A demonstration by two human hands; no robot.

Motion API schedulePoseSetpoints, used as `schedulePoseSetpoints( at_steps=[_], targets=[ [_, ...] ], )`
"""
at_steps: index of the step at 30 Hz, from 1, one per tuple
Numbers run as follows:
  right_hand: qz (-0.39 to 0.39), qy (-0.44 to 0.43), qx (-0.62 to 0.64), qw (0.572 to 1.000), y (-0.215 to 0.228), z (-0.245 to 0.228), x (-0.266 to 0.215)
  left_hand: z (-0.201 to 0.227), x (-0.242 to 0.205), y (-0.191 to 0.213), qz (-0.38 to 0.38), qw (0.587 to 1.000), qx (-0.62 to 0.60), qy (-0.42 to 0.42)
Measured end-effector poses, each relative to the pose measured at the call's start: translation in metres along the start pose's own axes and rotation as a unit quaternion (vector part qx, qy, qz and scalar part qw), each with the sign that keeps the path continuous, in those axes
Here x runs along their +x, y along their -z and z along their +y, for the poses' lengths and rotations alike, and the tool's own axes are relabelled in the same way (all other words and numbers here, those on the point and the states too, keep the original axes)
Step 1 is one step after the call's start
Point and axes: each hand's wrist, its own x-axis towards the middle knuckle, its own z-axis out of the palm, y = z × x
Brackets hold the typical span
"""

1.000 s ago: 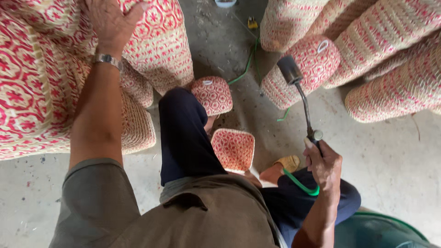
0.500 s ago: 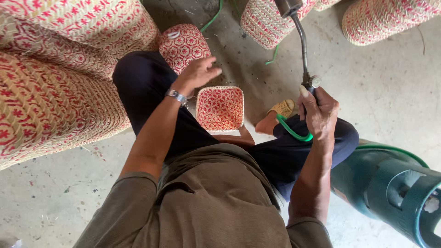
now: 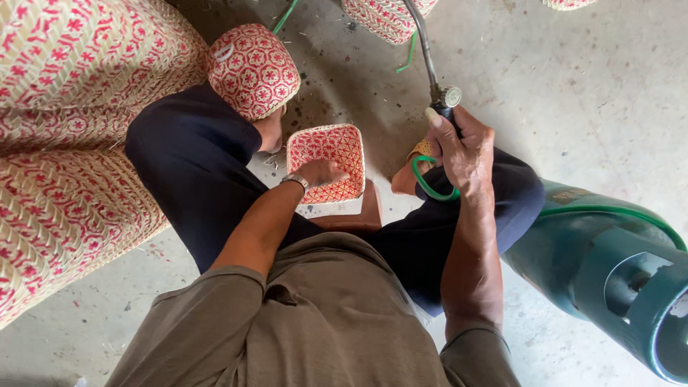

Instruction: The person uses a handheld blowtorch to sear the surface of woven baskets. They hold each basket with one hand and apply the flame with the other, rotating the basket to cover different areas before placing it back on the floor.

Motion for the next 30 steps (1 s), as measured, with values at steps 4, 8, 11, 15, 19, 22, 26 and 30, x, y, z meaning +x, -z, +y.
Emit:
schedulePoseSetpoints(
  at_steps=[4,8,11,15,19,22,26,30],
  targets=[
    [0.015,-0.022,0.012,1.000,-0.003,0.004,0.010,0.030,0.004,-0.048,-0.004,0.996,-0.093,-0.012],
    [0.016,-0.025,0.042,0.999,-0.008,0.006,0.015,0.039,0.019,-0.086,0.038,0.999,0.021,-0.002],
    [0.012,-0.054,0.012,0.998,-0.010,0.005,0.018,0.029,0.029,-0.090,0.123,0.989,-0.003,-0.081],
    [0.007,-0.017,-0.004,1.000,-0.008,0.006,0.019,0.031,0.024,-0.082,0.078,0.995,-0.016,-0.065],
    [0.013,-0.041,-0.022,0.999,-0.011,0.009,0.020,0.038,0.012,-0.065,0.158,0.984,-0.035,-0.075],
    [0.010,-0.036,-0.026,0.999,-0.008,0.007,0.023,0.035,0.004,-0.032,0.209,0.972,-0.066,-0.081],
    [0.010,-0.052,-0.028,0.998,-0.013,0.008,0.022,0.022,-0.013,0.000,0.244,0.960,-0.106,-0.088],
    [0.010,-0.045,-0.005,0.999,-0.012,0.023,0.025,0.017,-0.029,0.014,0.265,0.938,-0.173,-0.141]
  ],
)
